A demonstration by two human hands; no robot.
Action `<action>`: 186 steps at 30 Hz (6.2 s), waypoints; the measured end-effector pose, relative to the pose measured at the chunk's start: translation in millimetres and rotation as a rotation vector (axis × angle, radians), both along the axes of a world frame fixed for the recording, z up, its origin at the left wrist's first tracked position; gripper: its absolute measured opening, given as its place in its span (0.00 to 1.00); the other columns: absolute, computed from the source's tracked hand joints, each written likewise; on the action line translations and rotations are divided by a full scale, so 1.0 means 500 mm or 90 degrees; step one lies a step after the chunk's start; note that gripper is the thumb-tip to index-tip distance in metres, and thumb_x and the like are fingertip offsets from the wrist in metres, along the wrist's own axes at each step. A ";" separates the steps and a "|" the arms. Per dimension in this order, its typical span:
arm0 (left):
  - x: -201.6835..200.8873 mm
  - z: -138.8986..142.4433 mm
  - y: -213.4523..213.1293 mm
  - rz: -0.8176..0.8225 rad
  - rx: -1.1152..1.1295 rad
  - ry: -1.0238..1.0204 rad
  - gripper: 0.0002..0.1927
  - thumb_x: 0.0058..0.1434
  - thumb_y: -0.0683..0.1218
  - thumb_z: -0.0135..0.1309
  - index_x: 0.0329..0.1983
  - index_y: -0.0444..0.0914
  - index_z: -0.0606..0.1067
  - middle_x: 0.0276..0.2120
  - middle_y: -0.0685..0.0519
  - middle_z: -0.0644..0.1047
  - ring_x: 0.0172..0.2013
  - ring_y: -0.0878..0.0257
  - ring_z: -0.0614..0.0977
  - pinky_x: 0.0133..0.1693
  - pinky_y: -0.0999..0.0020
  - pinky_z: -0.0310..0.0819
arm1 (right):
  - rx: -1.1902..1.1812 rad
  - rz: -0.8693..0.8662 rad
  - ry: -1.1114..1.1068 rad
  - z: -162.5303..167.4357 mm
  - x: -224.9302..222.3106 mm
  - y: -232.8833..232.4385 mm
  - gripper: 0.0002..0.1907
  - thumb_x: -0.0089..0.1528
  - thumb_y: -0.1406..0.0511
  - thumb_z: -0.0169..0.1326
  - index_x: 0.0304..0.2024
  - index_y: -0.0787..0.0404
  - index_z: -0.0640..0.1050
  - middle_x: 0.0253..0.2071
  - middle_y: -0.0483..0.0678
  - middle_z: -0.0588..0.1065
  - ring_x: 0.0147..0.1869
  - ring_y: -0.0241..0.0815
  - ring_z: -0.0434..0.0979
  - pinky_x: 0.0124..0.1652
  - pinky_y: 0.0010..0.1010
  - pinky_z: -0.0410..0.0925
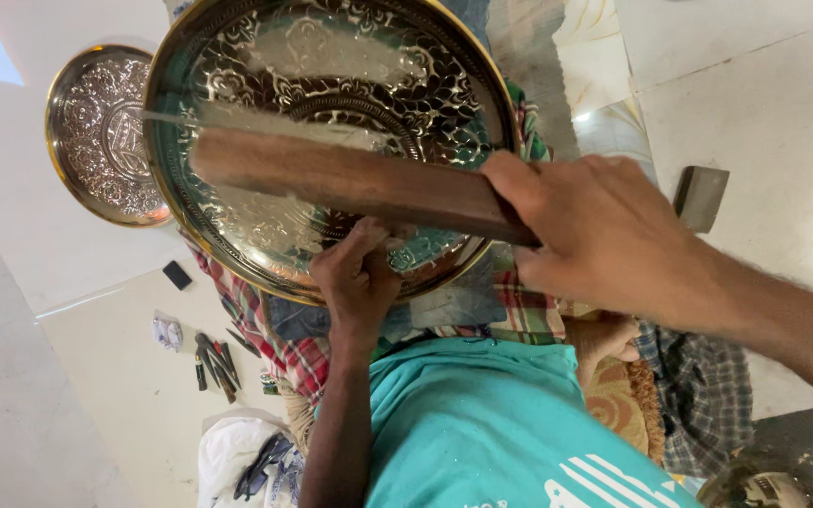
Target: The person sits on the floor with an engraved brass plate on their lap and hammers a chisel with a wooden mallet to carve decorative patterns into the metal, repositioning the chisel across the plate surface as they work.
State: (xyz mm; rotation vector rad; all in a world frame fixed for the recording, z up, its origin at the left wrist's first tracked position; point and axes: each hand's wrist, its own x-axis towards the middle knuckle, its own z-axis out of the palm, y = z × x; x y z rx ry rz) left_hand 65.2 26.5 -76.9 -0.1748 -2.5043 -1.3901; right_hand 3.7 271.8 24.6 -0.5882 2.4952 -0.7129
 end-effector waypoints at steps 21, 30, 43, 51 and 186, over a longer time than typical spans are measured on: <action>-0.040 0.068 -0.029 -0.149 0.317 -0.146 0.18 0.64 0.30 0.54 0.57 0.31 0.75 0.41 0.49 0.83 0.44 0.63 0.85 0.49 0.69 0.82 | -0.427 -0.403 -0.020 -0.125 0.160 -0.053 0.18 0.52 0.66 0.68 0.39 0.65 0.74 0.24 0.51 0.73 0.27 0.42 0.71 0.29 0.30 0.65; -0.136 0.072 -0.041 -0.486 -0.278 -0.086 0.34 0.45 0.33 0.55 0.59 0.44 0.78 0.32 0.45 0.83 0.26 0.52 0.83 0.29 0.60 0.78 | -0.503 -0.649 -0.056 -0.238 0.349 -0.093 0.22 0.53 0.73 0.66 0.50 0.68 0.77 0.43 0.50 0.80 0.42 0.35 0.78 0.42 0.25 0.72; -0.141 0.074 -0.072 -0.631 -0.211 -0.001 0.37 0.42 0.33 0.50 0.59 0.44 0.79 0.30 0.46 0.82 0.22 0.58 0.78 0.26 0.61 0.72 | -0.433 -0.578 0.089 -0.232 0.372 -0.090 0.20 0.53 0.73 0.64 0.47 0.70 0.75 0.42 0.52 0.81 0.45 0.35 0.81 0.47 0.27 0.74; -0.125 0.065 -0.085 -0.634 -0.215 -0.001 0.36 0.44 0.31 0.49 0.58 0.43 0.80 0.22 0.47 0.79 0.16 0.62 0.74 0.21 0.64 0.68 | -0.453 -0.611 0.144 -0.205 0.366 -0.091 0.18 0.59 0.71 0.68 0.49 0.69 0.77 0.41 0.49 0.79 0.44 0.32 0.77 0.46 0.27 0.72; -0.129 0.067 -0.061 -0.731 -0.200 -0.020 0.35 0.43 0.30 0.55 0.58 0.40 0.78 0.27 0.45 0.81 0.22 0.54 0.81 0.25 0.57 0.71 | -0.566 -0.678 0.078 -0.237 0.346 -0.163 0.19 0.55 0.73 0.64 0.47 0.67 0.74 0.36 0.46 0.78 0.40 0.32 0.79 0.44 0.25 0.73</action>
